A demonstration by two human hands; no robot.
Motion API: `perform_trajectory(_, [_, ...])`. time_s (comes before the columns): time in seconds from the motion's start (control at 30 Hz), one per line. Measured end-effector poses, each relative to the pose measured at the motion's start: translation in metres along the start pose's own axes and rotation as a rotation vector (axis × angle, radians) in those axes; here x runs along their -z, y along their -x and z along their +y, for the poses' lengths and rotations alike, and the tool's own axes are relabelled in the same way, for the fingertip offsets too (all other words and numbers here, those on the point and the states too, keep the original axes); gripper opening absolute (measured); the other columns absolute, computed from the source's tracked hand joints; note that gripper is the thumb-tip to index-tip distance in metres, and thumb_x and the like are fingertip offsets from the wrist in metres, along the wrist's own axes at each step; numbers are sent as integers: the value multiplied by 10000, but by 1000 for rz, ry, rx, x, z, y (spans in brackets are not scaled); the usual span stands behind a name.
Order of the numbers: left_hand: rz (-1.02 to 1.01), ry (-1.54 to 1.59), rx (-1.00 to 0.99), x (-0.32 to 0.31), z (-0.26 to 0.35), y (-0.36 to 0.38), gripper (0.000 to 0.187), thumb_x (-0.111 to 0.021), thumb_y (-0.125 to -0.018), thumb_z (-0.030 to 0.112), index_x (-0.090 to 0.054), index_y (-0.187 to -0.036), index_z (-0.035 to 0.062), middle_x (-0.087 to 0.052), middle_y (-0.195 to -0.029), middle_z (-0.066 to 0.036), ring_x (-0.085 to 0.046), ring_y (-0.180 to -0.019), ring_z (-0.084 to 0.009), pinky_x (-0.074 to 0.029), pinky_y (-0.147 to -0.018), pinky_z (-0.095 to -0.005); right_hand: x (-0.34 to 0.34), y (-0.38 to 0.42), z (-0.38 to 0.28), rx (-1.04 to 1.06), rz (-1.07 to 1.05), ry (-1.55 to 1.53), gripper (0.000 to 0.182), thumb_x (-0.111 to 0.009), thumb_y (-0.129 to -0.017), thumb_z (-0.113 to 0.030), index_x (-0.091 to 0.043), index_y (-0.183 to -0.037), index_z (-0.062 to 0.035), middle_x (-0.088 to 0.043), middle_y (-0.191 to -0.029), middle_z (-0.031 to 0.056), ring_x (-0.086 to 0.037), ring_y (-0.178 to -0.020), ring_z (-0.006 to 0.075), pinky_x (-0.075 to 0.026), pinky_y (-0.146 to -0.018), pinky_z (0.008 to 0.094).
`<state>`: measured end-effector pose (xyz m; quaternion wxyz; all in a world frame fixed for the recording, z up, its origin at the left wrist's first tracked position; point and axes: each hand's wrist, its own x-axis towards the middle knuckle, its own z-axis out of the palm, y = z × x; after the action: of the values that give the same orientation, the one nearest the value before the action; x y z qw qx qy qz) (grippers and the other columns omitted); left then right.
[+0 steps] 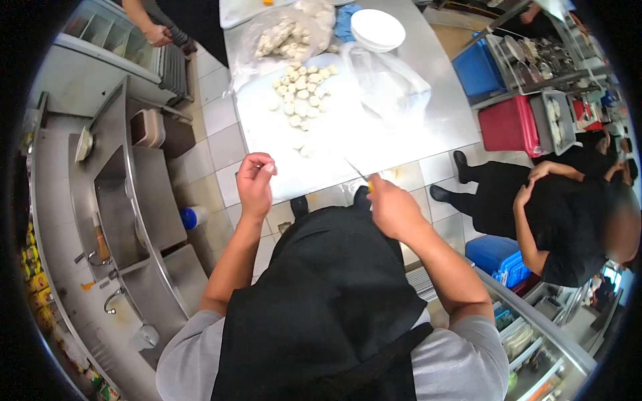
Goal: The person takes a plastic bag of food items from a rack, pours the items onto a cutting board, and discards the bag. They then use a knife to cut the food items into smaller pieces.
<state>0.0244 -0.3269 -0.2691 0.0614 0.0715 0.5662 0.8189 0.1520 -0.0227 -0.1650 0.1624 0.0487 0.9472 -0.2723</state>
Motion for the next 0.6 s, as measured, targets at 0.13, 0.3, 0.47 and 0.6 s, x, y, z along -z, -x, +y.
perform_trajectory(0.13, [-232, 703, 141, -46, 108, 8, 143, -639, -1049, 172, -559, -981, 74, -516, -918, -44, -465, -859, -171, -421, -781, -328, 4, 7, 5, -39, 17, -48, 325, -671, -1047, -111, -554, -1328, 1, -737, -1044, 332, -711, -992, 550, -555, -844, 611])
perform_trajectory(0.3, [-380, 823, 94, -51, 142, 13, 167, -661, -1033, 193, -555, -948, 95, -532, -914, -39, -463, -843, -161, -422, -757, -305, 0, 11, 8, -52, 60, -57, 325, -669, -1051, -112, -555, -1329, 13, -729, -1029, 340, -697, -991, 567, -547, -845, 616])
perform_trajectory(0.47, [-471, 849, 71, -52, 161, 19, 161, -665, -1021, 175, -562, -923, 101, -549, -916, -45, -476, -844, -164, -422, -754, -310, -4, 15, 6, -42, 69, -70, 326, -664, -1051, -91, -552, -1336, 23, -725, -1038, 340, -695, -1003, 566, -546, -845, 613])
perform_trajectory(0.6, [-505, 840, 45, -53, 168, 23, 159, -669, -1014, 173, -562, -919, 104, -549, -914, -45, -479, -847, -165, -421, -752, -314, -4, 20, 1, -77, 71, -83, 317, -656, -1055, -81, -550, -1335, 22, -722, -1048, 343, -690, -1017, 569, -549, -854, 605])
